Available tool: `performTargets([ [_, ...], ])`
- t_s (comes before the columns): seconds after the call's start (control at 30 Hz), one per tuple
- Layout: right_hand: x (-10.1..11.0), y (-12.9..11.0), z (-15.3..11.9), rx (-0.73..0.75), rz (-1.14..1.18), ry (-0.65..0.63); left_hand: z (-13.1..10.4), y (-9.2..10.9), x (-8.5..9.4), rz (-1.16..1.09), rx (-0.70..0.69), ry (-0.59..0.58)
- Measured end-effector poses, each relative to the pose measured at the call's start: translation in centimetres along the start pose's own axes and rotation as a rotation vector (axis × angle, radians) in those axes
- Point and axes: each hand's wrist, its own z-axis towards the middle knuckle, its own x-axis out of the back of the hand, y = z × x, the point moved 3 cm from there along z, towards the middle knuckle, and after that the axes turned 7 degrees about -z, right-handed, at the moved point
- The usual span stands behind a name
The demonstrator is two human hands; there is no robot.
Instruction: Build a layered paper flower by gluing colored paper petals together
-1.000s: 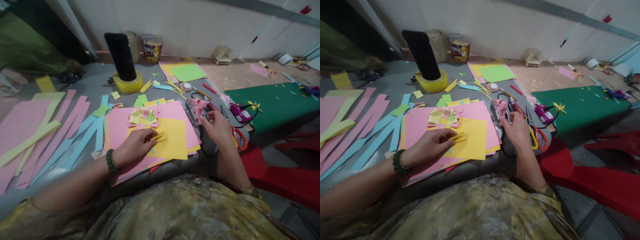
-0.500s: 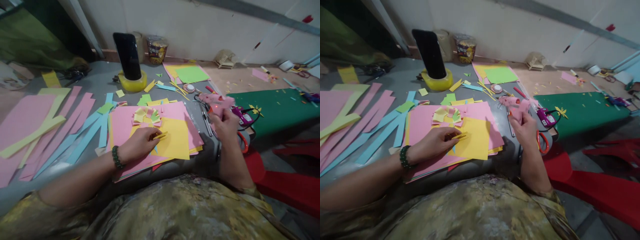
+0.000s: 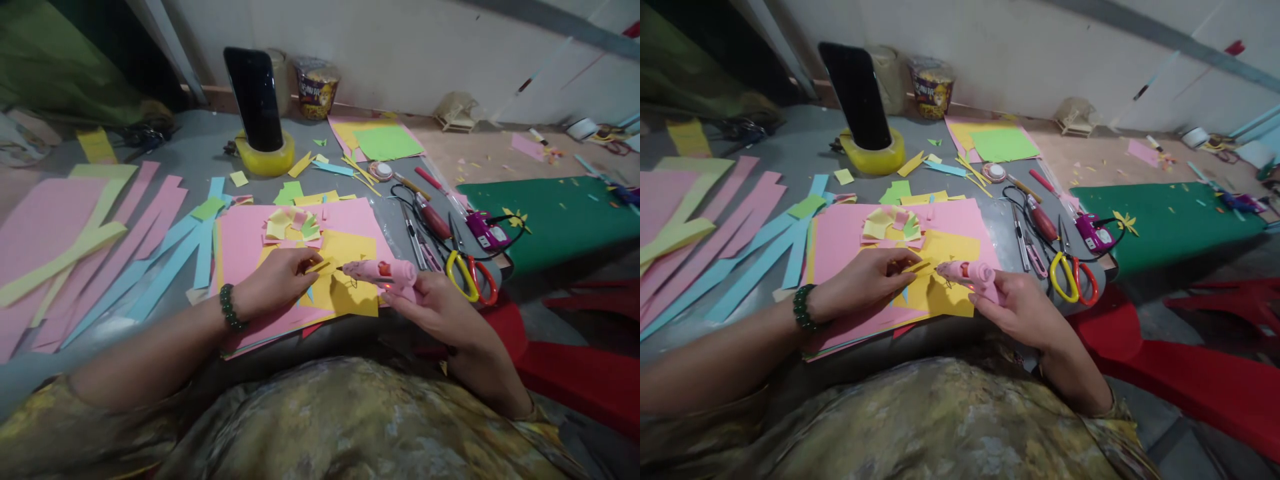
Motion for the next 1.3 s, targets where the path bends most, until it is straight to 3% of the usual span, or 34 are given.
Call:
performTargets([
  [0.07, -0.29, -0.26, 0.34, 0.047, -0.068, -0.063, -0.01, -0.04, -0.02, -0.003, -0.002, -0.004],
  [0.27, -0.49, -0.27, 0.53, 0.058, -0.138, -0.094, 0.02, -0.20, -0.05, -0.005, 0.003, -0.022],
  [1.3, -0.49, 0.05, 0.46, 0.081, -0.268, -0.088, -0.09, -0.09, -0.09, 0.001, 0.015, -0.015],
])
